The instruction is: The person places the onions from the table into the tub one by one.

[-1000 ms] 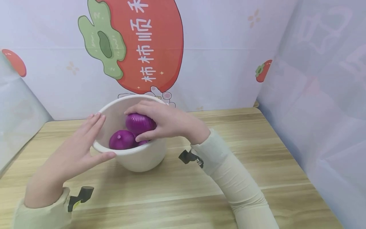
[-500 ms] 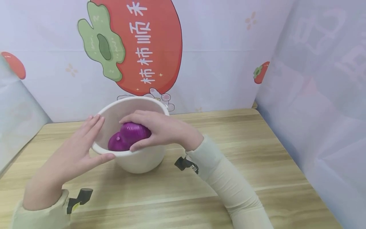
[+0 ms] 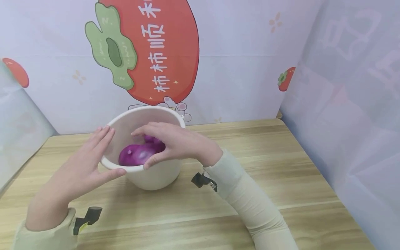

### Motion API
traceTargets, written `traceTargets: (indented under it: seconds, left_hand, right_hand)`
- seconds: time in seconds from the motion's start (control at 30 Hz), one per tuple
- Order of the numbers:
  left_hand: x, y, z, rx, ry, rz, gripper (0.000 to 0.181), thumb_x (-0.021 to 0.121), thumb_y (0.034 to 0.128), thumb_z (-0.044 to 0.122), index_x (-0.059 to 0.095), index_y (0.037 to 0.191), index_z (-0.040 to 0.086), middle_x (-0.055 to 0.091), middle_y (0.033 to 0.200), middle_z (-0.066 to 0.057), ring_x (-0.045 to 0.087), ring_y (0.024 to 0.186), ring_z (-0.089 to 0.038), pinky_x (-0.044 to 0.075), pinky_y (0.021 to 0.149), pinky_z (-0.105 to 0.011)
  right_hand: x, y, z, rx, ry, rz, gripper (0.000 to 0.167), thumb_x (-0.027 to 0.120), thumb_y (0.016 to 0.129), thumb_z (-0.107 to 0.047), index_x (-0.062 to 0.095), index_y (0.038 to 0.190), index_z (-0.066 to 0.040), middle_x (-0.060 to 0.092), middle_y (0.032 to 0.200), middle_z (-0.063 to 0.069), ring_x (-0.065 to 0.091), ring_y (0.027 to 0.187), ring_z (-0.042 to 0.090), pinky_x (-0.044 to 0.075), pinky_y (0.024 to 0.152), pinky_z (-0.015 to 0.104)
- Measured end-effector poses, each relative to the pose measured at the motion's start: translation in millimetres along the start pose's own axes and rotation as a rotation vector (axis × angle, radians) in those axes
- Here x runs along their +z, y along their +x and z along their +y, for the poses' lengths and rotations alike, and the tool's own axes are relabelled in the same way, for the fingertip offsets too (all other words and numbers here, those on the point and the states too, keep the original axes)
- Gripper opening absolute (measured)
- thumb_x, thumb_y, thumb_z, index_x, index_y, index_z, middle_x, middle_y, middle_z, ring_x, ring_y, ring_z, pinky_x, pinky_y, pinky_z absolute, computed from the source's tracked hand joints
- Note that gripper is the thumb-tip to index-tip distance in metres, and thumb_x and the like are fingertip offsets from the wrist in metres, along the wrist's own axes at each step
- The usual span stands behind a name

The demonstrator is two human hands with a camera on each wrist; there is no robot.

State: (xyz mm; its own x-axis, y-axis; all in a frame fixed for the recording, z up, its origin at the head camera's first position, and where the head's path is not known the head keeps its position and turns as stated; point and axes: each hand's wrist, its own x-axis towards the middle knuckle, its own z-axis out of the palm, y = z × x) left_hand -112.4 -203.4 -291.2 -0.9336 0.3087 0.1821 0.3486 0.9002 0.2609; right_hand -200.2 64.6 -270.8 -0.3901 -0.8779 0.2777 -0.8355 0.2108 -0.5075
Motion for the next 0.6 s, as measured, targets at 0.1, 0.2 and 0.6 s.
traceTargets:
  seconds: [0.1,0.2,0.6]
  left_hand:
    - [0.7,-0.2,-0.1,-0.002,0.0,-0.006,0.111,0.065,0.083,0.068,0.014,0.159,0.006,0.011,0.167,-0.016,0.008,0.155,-0.037,0.028,0.114,-0.067]
    - [1.4,-0.1,-0.4,-0.008,-0.002,-0.014,0.111,0.066,0.0826,0.068,0.015,0.159,0.006,0.011,0.167,-0.016,0.008,0.155,-0.037,0.028,0.114,-0.067]
    - [6.9,-5.7,-10.7,0.008,-0.094,-0.011,0.108,0.072,0.0821,0.06,0.016,0.16,0.011,0.015,0.167,-0.011,0.008,0.155,-0.036,0.029,0.111,-0.07]
  right_hand:
    - [0,-1.3,0,-0.002,0.005,-0.007,0.075,0.081,0.079,-0.044,0.053,0.141,-0.011,0.058,0.133,-0.005,0.054,0.122,0.012,0.046,0.107,0.029]
    - [1,-4.8,0,-0.004,-0.008,-0.006,0.073,0.079,0.081,-0.045,0.053,0.14,-0.011,0.059,0.131,-0.005,0.054,0.122,0.014,0.045,0.107,0.029]
    - [-9,-48.2,10,0.028,-0.106,0.145,0.066,0.082,0.081,-0.036,0.056,0.138,-0.012,0.056,0.139,0.002,0.047,0.133,0.016,0.045,0.11,0.037]
